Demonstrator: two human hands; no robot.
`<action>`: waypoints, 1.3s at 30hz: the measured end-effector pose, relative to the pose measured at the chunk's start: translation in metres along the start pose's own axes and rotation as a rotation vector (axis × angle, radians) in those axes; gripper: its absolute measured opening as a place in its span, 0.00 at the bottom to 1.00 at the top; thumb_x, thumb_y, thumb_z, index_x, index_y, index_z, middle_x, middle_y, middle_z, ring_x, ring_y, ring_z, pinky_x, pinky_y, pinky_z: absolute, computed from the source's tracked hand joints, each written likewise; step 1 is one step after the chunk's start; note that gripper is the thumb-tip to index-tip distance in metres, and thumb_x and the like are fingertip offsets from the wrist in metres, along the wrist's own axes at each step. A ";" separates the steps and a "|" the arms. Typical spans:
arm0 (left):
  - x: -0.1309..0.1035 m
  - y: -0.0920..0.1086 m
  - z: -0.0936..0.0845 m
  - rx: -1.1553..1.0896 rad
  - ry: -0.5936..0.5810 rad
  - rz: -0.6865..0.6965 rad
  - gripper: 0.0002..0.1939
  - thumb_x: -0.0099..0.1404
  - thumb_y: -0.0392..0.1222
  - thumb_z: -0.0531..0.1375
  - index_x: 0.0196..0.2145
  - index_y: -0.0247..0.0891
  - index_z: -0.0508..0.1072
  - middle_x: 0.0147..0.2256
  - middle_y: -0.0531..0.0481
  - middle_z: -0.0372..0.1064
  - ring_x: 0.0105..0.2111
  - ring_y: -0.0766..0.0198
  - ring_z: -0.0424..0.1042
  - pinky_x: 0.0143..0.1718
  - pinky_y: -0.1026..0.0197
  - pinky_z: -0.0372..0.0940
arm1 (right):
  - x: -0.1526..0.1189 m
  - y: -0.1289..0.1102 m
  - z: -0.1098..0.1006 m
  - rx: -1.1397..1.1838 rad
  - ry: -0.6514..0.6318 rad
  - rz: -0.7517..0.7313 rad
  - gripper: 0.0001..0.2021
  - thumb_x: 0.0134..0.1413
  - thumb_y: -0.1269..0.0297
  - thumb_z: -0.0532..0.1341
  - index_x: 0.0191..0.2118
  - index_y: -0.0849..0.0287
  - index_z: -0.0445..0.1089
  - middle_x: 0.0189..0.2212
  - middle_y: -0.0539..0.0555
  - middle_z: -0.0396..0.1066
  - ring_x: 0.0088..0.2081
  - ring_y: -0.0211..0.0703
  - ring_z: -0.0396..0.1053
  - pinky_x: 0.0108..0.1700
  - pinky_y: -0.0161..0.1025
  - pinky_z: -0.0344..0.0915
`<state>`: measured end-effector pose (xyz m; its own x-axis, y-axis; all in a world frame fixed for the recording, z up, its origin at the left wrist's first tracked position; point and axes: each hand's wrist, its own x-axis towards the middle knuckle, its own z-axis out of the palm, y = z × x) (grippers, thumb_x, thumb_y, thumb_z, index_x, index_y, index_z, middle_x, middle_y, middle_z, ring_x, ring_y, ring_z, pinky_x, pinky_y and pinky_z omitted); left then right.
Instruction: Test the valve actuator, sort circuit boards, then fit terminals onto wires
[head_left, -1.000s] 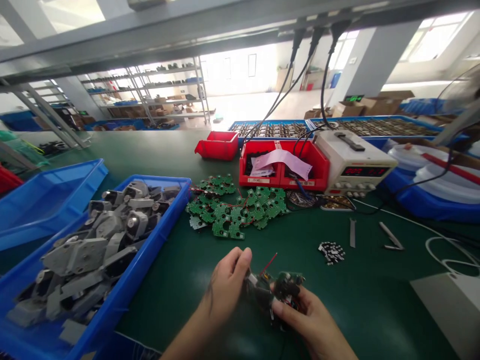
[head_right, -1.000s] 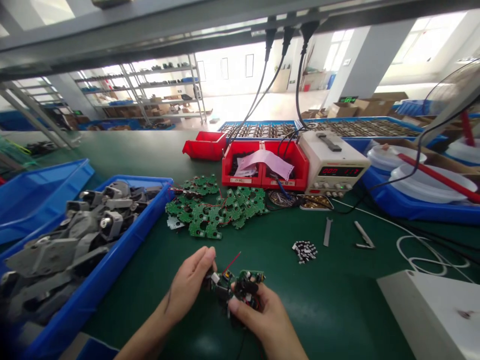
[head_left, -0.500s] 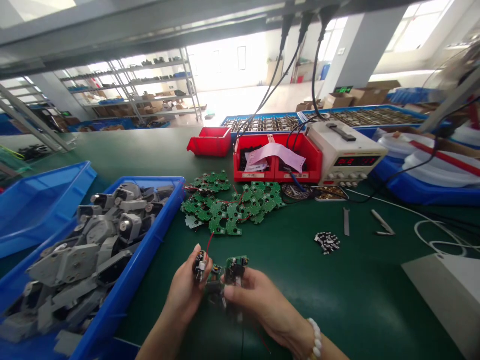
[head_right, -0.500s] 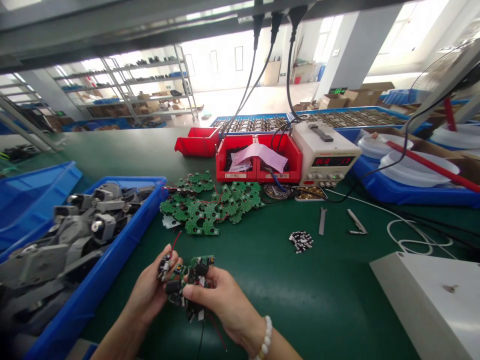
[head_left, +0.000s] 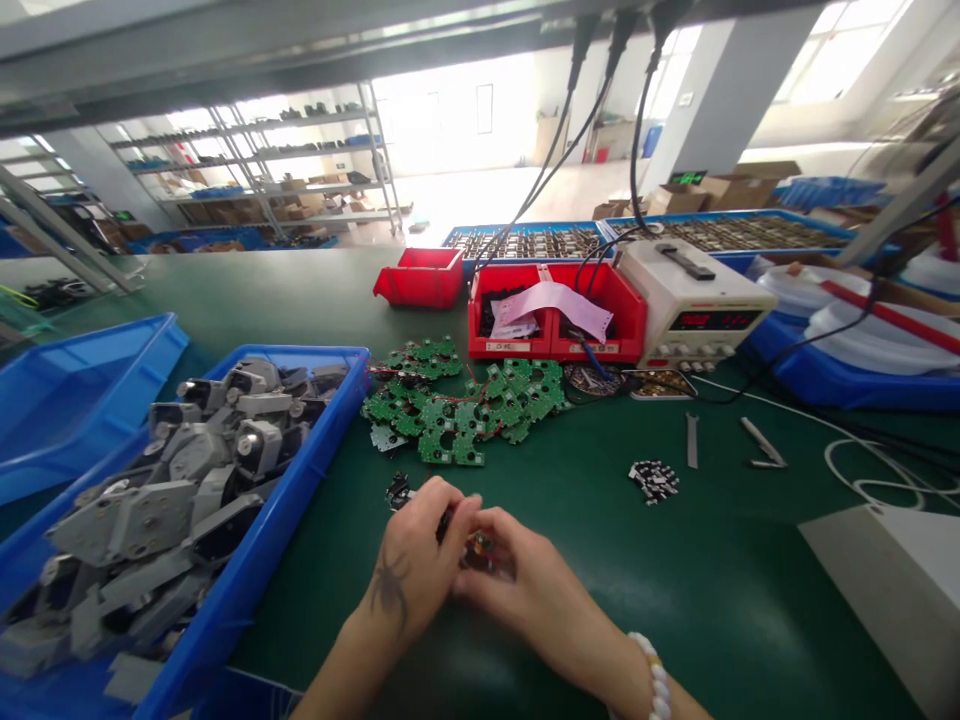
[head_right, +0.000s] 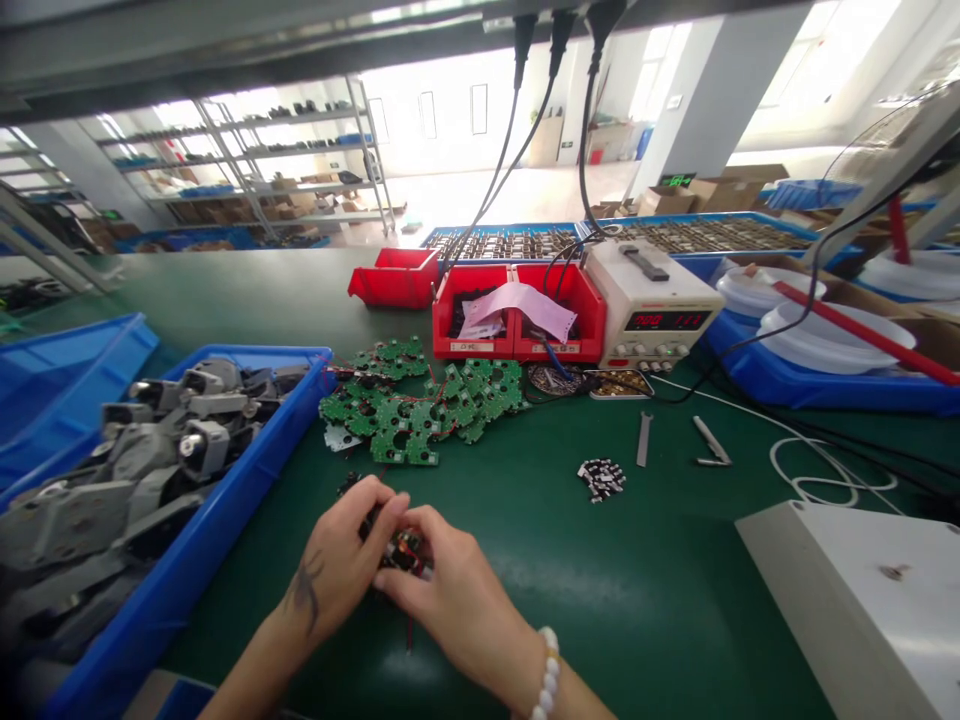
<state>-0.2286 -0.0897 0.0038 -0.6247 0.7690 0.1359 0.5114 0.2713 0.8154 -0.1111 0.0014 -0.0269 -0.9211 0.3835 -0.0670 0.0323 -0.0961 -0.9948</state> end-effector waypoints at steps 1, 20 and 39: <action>0.002 0.000 0.004 -0.040 0.054 -0.055 0.17 0.65 0.50 0.55 0.22 0.41 0.64 0.21 0.56 0.57 0.23 0.65 0.58 0.28 0.62 0.54 | -0.001 -0.001 -0.002 0.106 -0.033 0.022 0.16 0.48 0.66 0.68 0.43 0.59 0.68 0.38 0.52 0.73 0.41 0.44 0.70 0.45 0.38 0.65; 0.002 -0.025 -0.012 0.031 0.185 -0.196 0.21 0.64 0.59 0.50 0.24 0.42 0.63 0.22 0.53 0.59 0.27 0.58 0.64 0.35 0.52 0.65 | 0.015 0.017 -0.011 0.324 0.069 0.205 0.19 0.54 0.60 0.64 0.50 0.63 0.70 0.42 0.56 0.75 0.41 0.42 0.71 0.46 0.38 0.67; 0.050 -0.036 -0.040 0.580 0.091 0.240 0.16 0.67 0.45 0.55 0.50 0.38 0.66 0.54 0.40 0.65 0.56 0.53 0.64 0.59 0.48 0.59 | 0.021 0.014 -0.027 -0.310 0.006 -0.177 0.16 0.57 0.68 0.61 0.52 0.59 0.71 0.52 0.56 0.71 0.53 0.48 0.68 0.59 0.45 0.62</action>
<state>-0.3020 -0.0848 0.0037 -0.4874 0.8022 0.3448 0.8642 0.3867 0.3219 -0.1190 0.0327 -0.0443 -0.9209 0.3743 0.1087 -0.0106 0.2548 -0.9669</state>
